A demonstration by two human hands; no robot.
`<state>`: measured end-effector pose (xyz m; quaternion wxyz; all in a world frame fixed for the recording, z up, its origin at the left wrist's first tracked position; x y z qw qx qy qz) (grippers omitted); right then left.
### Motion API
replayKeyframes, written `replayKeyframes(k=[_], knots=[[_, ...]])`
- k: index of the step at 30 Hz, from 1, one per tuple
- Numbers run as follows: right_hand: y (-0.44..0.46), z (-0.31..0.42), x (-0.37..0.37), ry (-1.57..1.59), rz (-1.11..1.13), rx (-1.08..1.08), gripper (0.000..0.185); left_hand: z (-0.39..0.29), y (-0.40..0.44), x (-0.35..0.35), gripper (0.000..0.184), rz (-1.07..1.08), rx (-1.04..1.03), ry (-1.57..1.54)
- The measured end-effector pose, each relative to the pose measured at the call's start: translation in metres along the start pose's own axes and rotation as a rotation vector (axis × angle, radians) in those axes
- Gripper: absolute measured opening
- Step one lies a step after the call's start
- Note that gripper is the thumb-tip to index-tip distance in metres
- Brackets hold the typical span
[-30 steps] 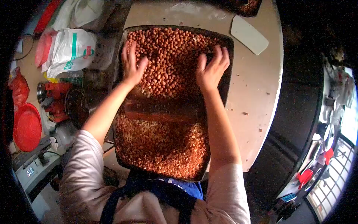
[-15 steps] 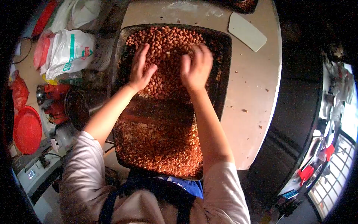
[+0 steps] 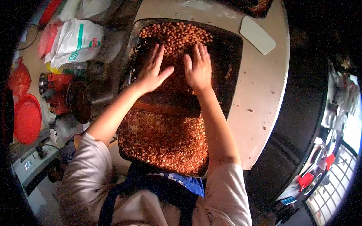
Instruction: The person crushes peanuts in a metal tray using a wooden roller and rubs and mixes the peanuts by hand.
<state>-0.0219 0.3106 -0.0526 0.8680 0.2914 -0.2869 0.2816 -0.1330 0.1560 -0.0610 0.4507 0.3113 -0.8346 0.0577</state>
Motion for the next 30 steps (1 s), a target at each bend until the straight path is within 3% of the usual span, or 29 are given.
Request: replayKeyframes(k=[3, 5, 6, 7, 10, 11, 14, 16, 19, 21, 23, 25, 27, 29, 30], knots=[[-0.052, 0.05, 0.046, -0.202, 0.166, 0.122, 0.063, -0.04, -0.062, 0.06, 0.078, 0.044, -0.155, 0.276], [-0.107, 0.068, 0.059, -0.363, 0.362, 0.146, 0.066, -0.036, -0.112, 0.066, 0.079, 0.045, -0.102, 0.137], [-0.127, 0.076, 0.062, -0.391, 0.378, 0.105, 0.068, -0.027, -0.131, 0.061, 0.082, 0.195, -0.033, 0.184], [-0.14, 0.08, 0.061, -0.42, 0.394, 0.065, 0.07, -0.027, -0.136, 0.061, 0.085, 0.096, -0.126, 0.165], [-0.118, 0.063, 0.038, -0.587, 0.401, 0.014, 0.077, -0.017, -0.103, 0.051, 0.082, 0.099, -0.097, 0.248], [-0.096, 0.059, 0.029, -0.632, 0.402, -0.014, 0.079, -0.012, -0.077, 0.048, 0.08, 0.127, -0.054, 0.428], [-0.017, 0.046, 0.014, -0.581, 0.117, -0.02, 0.081, 0.024, 0.002, 0.045, 0.077, -0.082, 0.074, 0.51], [0.016, 0.041, 0.011, -0.535, 0.023, 0.025, 0.082, 0.028, 0.036, 0.051, 0.08, -0.196, 0.016, 0.409], [0.003, 0.05, 0.017, -0.567, -0.031, 0.067, 0.079, 0.031, 0.02, 0.029, 0.087, -0.233, 0.001, 0.342], [-0.034, 0.061, 0.024, -0.818, 0.279, 0.05, 0.073, 0.016, -0.021, 0.031, 0.092, -0.088, -0.107, 0.402], [-0.08, 0.067, 0.031, -0.67, 0.505, 0.014, 0.067, -0.014, -0.063, 0.047, 0.091, -0.012, -0.21, 0.341], [-0.115, 0.073, 0.043, -0.582, 0.257, 0.202, 0.066, -0.022, -0.096, 0.05, 0.09, -0.038, -0.249, 0.231], [-0.1, 0.078, 0.045, -0.528, 0.242, 0.198, 0.068, -0.018, -0.089, 0.048, 0.091, 0.048, -0.225, 0.24], [-0.055, 0.062, 0.024, -0.659, 0.678, -0.105, 0.074, 0.006, -0.05, 0.029, 0.094, 0.007, -0.119, 0.294], [-0.034, 0.051, 0.013, -0.692, 0.533, -0.051, 0.076, 0.015, -0.024, 0.029, 0.098, 0.046, 0.002, 0.346]])
Point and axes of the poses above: each hand's wrist, its own y-axis towards the middle knuckle, its own x-axis out of the back of the hand, z = x × y, the point moved 6 cm from there along y, towards the middle knuckle, and after that the axes turned 9 degrees about -z, right-handed, at the moved point
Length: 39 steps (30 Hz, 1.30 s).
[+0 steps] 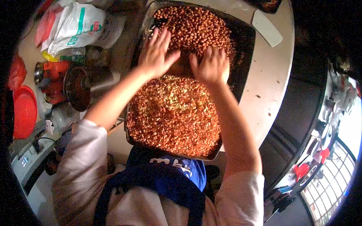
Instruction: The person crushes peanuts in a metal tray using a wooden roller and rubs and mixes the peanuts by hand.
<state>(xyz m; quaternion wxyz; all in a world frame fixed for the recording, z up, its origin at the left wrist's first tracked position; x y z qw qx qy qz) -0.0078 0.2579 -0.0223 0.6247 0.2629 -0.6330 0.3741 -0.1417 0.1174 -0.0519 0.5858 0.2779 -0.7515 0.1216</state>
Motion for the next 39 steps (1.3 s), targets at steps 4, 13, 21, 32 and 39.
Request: replayKeyframes(k=[4, 13, 21, 32, 39], knots=[[0.071, -0.018, -0.002, 0.073, -0.24, -0.009, 0.079, 0.022, 0.057, -0.012, 0.1, -0.213, 0.067, -0.279], [-0.062, 0.008, 0.009, 0.114, -0.299, 0.298, 0.092, -0.038, -0.062, 0.034, 0.099, -0.007, -0.249, 0.014], [-0.1, -0.042, 0.024, 0.13, -0.232, 0.239, 0.084, -0.093, -0.073, 0.033, 0.094, 0.157, -0.193, 0.056], [0.093, -0.103, -0.002, 0.037, -0.496, 0.281, 0.081, -0.071, 0.084, -0.009, 0.099, -0.086, 0.084, 0.07], [0.001, -0.091, -0.001, -0.025, -0.873, 0.364, 0.063, -0.1, 0.023, -0.006, 0.099, -0.113, -0.095, 0.071]])
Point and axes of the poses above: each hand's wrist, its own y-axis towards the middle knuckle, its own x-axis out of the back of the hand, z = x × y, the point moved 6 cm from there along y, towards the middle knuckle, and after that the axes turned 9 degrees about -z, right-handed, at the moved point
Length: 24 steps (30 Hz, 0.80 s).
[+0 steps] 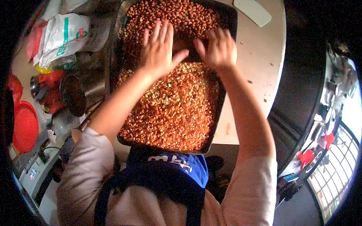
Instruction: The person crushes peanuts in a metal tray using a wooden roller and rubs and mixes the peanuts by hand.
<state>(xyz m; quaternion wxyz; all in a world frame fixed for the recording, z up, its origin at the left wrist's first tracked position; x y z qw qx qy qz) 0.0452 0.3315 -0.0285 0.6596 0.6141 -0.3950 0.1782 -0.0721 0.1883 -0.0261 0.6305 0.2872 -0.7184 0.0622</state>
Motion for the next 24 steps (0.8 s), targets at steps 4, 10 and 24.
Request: replayKeyframes(k=[4, 10, 24], knots=[[-0.05, 0.037, 0.069, 0.165, 0.206, -0.079, 0.058, -0.032, -0.091, 0.018, 0.093, 0.123, -0.139, -0.167], [0.015, 0.003, 0.005, 0.097, 0.255, -0.097, 0.059, 0.003, -0.009, -0.015, 0.094, 0.074, -0.004, -0.119], [0.005, 0.02, 0.045, 0.187, 0.396, -0.015, 0.092, -0.019, -0.028, -0.01, 0.099, 0.206, -0.176, 0.116]])
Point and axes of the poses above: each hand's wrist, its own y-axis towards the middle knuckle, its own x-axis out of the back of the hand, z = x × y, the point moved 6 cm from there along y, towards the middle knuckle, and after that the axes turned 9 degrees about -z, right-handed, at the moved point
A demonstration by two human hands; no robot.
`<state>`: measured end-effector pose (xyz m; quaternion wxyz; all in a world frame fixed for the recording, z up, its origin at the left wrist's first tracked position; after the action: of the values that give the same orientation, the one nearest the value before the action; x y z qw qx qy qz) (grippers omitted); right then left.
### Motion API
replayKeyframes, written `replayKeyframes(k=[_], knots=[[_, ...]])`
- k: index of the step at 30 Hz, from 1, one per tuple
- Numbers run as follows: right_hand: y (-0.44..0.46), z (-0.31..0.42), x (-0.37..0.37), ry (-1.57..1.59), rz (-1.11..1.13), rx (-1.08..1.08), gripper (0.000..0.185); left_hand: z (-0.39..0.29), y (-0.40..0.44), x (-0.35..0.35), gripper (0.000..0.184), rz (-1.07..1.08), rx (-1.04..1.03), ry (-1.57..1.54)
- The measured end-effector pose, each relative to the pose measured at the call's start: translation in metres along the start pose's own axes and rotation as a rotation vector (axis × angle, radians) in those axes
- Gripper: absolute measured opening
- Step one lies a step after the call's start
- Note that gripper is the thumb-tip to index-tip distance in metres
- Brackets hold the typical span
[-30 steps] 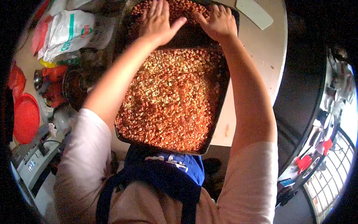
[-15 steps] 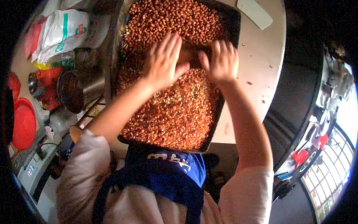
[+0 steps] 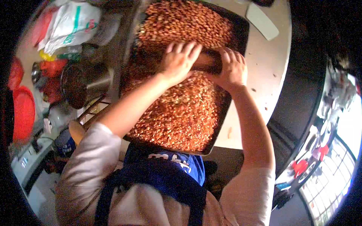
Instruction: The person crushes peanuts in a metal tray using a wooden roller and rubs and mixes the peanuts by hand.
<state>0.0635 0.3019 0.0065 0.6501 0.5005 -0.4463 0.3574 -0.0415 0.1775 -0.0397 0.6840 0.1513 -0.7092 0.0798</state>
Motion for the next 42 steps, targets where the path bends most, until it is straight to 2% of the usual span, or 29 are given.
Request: replayKeyframes(k=[2, 3, 5, 6, 8, 11, 12, 14, 15, 16, 17, 18, 19, 20, 21, 23, 24, 25, 26, 28, 30, 32, 34, 35, 36, 38, 40, 42], knots=[[0.014, -0.007, -0.014, -0.026, 0.263, -0.095, 0.097, 0.012, 0.012, 0.004, 0.096, 0.121, 0.064, -0.18], [0.022, -0.007, -0.017, -0.063, 0.451, -0.152, 0.095, 0.02, 0.004, 0.012, 0.096, 0.118, 0.079, -0.165], [0.032, 0.018, -0.014, -0.085, 0.388, -0.102, 0.094, 0.03, 0.002, 0.019, 0.094, 0.208, 0.101, -0.276], [0.034, 0.033, -0.008, -0.111, 0.35, -0.074, 0.092, 0.044, -0.01, 0.029, 0.092, 0.181, 0.076, -0.229], [0.035, 0.066, -0.017, -0.101, 0.517, -0.137, 0.095, 0.066, -0.043, 0.042, 0.094, 0.033, 0.09, -0.235], [0.007, 0.106, -0.036, -0.017, 0.103, -0.06, 0.089, 0.094, -0.095, 0.033, 0.099, -0.155, 0.063, -0.088], [-0.001, 0.117, -0.037, 0.008, -0.019, -0.041, 0.087, 0.101, -0.104, 0.03, 0.097, -0.212, 0.063, -0.142], [0.005, 0.117, -0.048, 0.029, -0.027, -0.068, 0.083, 0.112, -0.097, 0.027, 0.09, -0.347, 0.01, -0.292], [0.028, 0.103, -0.053, -0.077, -0.104, -0.065, 0.081, 0.127, -0.074, 0.015, 0.081, -0.324, 0.005, -0.247], [0.055, 0.087, -0.058, -0.178, -0.173, -0.065, 0.079, 0.145, -0.044, 0.005, 0.082, -0.322, 0.046, -0.238], [0.083, 0.07, -0.059, -0.135, -0.267, -0.088, 0.077, 0.157, -0.011, 0.017, 0.083, -0.349, 0.067, -0.207], [0.112, 0.051, -0.059, -0.097, -0.373, -0.109, 0.074, 0.175, 0.02, 0.012, 0.083, -0.472, 0.082, -0.221], [0.137, 0.032, -0.063, -0.06, -0.376, -0.131, 0.075, 0.191, 0.049, 0.012, 0.087, -0.508, 0.113, -0.214], [0.153, 0.019, -0.063, -0.023, -0.376, -0.156, 0.077, 0.201, 0.067, 0.018, 0.1, -0.089, 0.316, -0.26], [0.161, 0.022, -0.054, -0.019, -0.369, -0.164, 0.077, 0.199, 0.074, 0.022, 0.101, -0.078, 0.326, -0.213], [0.165, 0.027, -0.052, -0.021, -0.051, -0.377, 0.071, 0.195, 0.072, 0.014, 0.101, -0.056, 0.329, -0.171], [0.154, 0.03, -0.054, -0.016, -0.045, -0.382, 0.071, 0.192, 0.06, 0.01, 0.1, -0.114, 0.315, -0.115], [0.142, 0.036, -0.057, -0.068, -0.114, -0.289, 0.068, 0.187, 0.052, 0.01, 0.1, -0.184, 0.288, -0.059], [0.126, 0.045, -0.059, -0.123, -0.179, -0.192, 0.066, 0.176, 0.031, 0.018, 0.092, -0.438, 0.134, -0.023], [0.083, 0.071, -0.067, -0.168, -0.049, -0.183, 0.068, 0.152, -0.012, 0.024, 0.093, -0.323, 0.082, -0.09], [0.04, 0.104, -0.056, -0.04, 0.184, -0.198, 0.069, 0.134, -0.059, 0.021, 0.098, -0.276, 0.052, -0.196], [-0.004, 0.13, -0.048, -0.071, -0.045, -0.051, 0.069, 0.121, -0.103, 0.021, 0.097, -0.242, 0.015, -0.234], [-0.026, 0.142, -0.053, -0.072, -0.187, -0.035, 0.071, 0.113, -0.131, 0.02, 0.095, -0.199, 0.0, -0.199], [-0.014, 0.138, -0.049, -0.058, -0.204, -0.035, 0.068, 0.114, -0.127, 0.023, 0.095, -0.168, 0.027, -0.22], [0.007, 0.125, -0.05, -0.017, -0.137, -0.048, 0.063, 0.117, -0.108, 0.024, 0.095, -0.238, 0.04, -0.223], [0.062, 0.092, -0.07, -0.088, 0.285, -0.192, 0.064, 0.14, -0.059, 0.014, 0.097, -0.2, 0.093, -0.274], [0.114, 0.062, -0.078, 0.004, 0.174, -0.222, 0.078, 0.168, -0.005, 0.007, 0.092, -0.158, 0.173, -0.288], [0.146, 0.033, -0.096, -0.063, 0.076, -0.286, 0.085, 0.199, 0.037, -0.006, 0.096, -0.253, 0.279, -0.272]])
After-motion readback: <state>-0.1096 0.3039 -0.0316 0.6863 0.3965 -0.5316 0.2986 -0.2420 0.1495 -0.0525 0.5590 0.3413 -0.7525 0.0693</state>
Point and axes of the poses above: each hand's wrist, its own y-axis towards the middle knuckle, its own x-axis out of the back of the hand, z = x × y, the point moved 6 cm from there along y, towards the middle knuckle, and after that the axes turned 9 degrees about -z, right-handed, at the moved point
